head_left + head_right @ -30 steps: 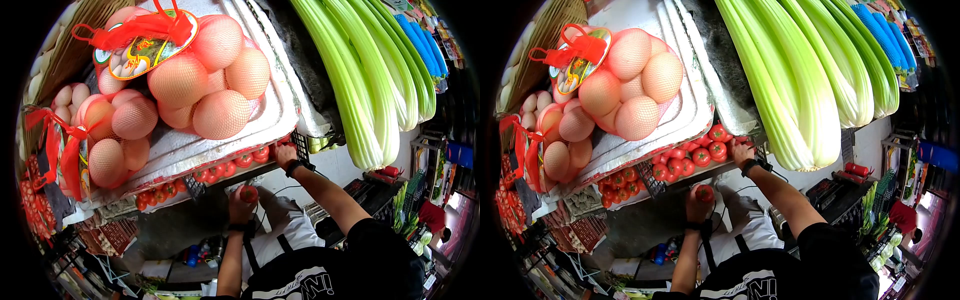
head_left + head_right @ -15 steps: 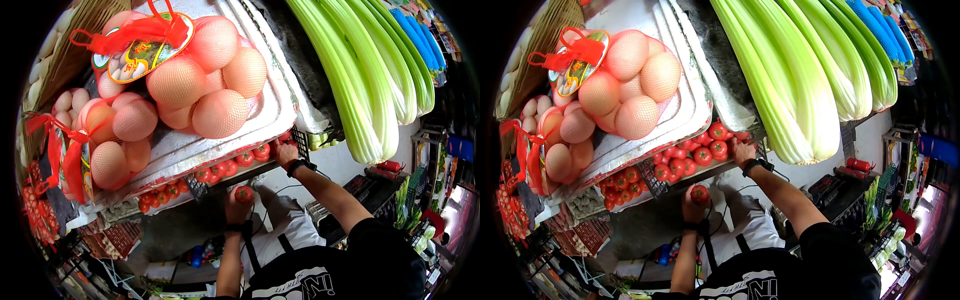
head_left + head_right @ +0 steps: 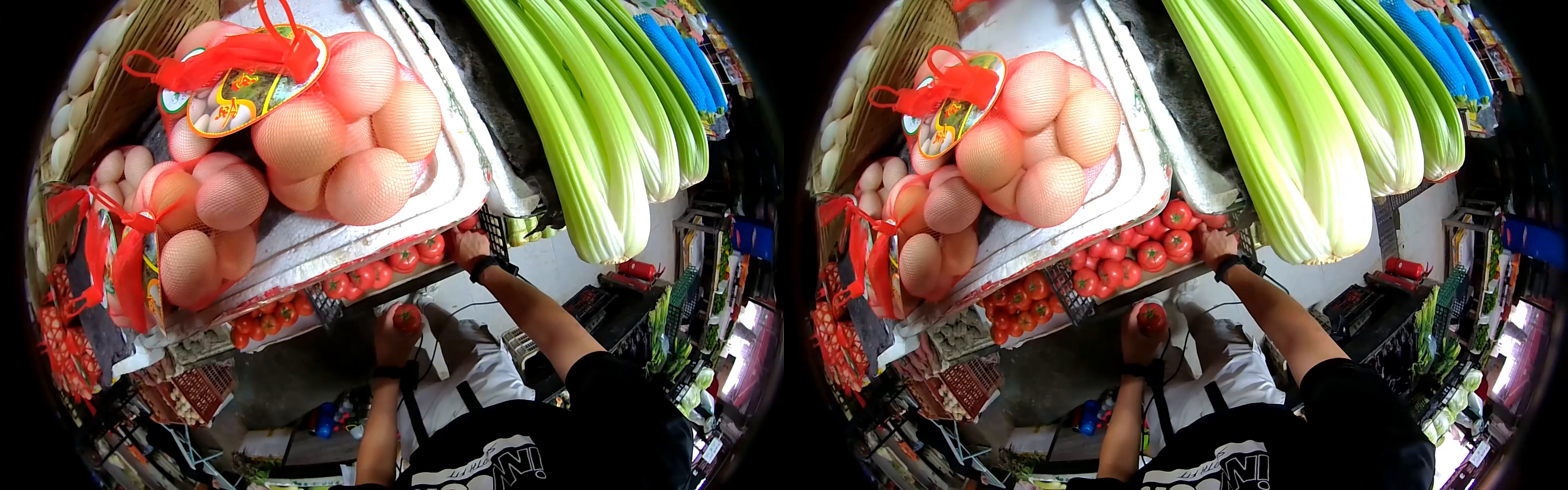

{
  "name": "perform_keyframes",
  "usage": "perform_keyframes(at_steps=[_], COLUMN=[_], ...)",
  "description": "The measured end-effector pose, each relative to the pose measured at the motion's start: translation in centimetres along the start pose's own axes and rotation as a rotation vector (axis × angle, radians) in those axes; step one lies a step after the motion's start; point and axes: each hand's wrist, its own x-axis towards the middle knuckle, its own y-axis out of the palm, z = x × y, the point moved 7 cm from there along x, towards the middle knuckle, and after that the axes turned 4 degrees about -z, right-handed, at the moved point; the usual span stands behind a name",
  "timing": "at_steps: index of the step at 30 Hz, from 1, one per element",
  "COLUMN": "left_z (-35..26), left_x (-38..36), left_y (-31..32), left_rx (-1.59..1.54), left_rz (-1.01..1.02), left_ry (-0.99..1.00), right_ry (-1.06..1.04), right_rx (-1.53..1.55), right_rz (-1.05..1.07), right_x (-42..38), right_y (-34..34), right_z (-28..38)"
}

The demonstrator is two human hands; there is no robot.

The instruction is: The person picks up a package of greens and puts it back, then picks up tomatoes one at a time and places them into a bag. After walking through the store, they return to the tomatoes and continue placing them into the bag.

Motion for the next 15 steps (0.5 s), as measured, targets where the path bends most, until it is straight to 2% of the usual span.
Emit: perform_keyframes(at_steps=[9, 12, 15], left_z=[0.5, 0.2, 0.5], left_x=[-0.7, -0.7, -0.7], left_y=[-0.7, -0.8, -0.8], left_rx=[0.039, 0.020, 0.020], left_rz=[0.000, -0.015, -0.002], left_ry=[-0.029, 0.037, -0.008], right_ry=[-0.051, -0.049, -0.028], right_rx=[0.070, 0.100, 0.103], right_rz=[-0.099, -0.110, -0.125], right_x=[-0.9, -1.0, -1.3], right_y=[-1.9, -1.4, -1.3], right_z=[0.2, 0.0, 0.0])
